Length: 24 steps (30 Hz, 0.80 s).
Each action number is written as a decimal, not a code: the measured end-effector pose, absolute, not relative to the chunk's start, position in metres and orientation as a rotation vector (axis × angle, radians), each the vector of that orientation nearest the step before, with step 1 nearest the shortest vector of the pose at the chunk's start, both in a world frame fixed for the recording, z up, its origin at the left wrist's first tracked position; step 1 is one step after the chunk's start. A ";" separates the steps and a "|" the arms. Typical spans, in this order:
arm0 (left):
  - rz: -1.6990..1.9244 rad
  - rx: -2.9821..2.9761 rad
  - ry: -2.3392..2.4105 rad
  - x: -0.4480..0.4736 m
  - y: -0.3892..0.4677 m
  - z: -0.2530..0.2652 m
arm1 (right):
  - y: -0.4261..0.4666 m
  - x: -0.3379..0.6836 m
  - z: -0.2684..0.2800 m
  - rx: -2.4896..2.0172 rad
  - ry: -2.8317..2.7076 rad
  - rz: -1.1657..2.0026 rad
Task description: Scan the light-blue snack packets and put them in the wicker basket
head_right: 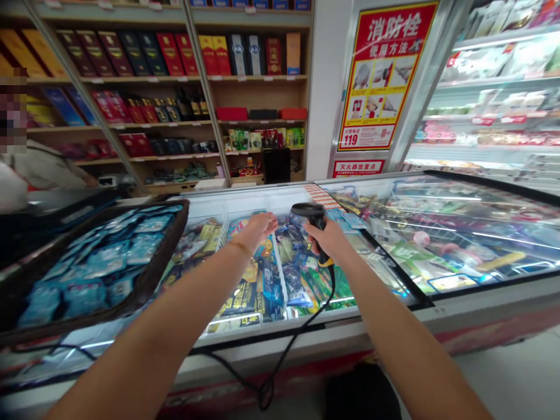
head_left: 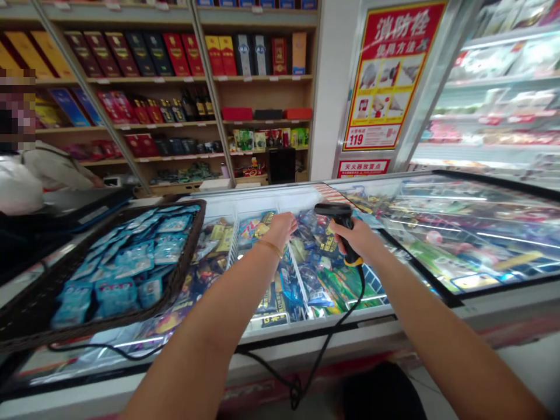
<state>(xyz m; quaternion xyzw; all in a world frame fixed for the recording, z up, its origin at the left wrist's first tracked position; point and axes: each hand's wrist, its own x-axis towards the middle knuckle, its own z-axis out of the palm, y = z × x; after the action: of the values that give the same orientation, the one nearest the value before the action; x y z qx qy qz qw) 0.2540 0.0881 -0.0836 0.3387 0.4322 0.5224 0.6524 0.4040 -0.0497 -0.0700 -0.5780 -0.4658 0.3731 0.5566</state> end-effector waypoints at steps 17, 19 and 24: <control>1.250 1.746 2.293 -0.033 0.095 -0.045 | -0.014 0.285 -0.092 -1.195 -1.341 1.019; 1.052 1.848 2.477 -0.037 0.091 -0.054 | -0.015 0.287 -0.099 -1.202 -1.331 1.057; 0.921 1.981 2.540 -0.033 0.090 -0.065 | -0.017 0.297 -0.105 -1.188 -1.299 1.085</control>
<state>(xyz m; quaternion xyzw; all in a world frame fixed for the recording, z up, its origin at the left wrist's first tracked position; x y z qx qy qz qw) -0.0331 0.0898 -0.0650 0.5881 0.7539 0.2735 -0.1042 0.2972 -0.0174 -0.1054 -0.4937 -0.5399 0.4508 0.5115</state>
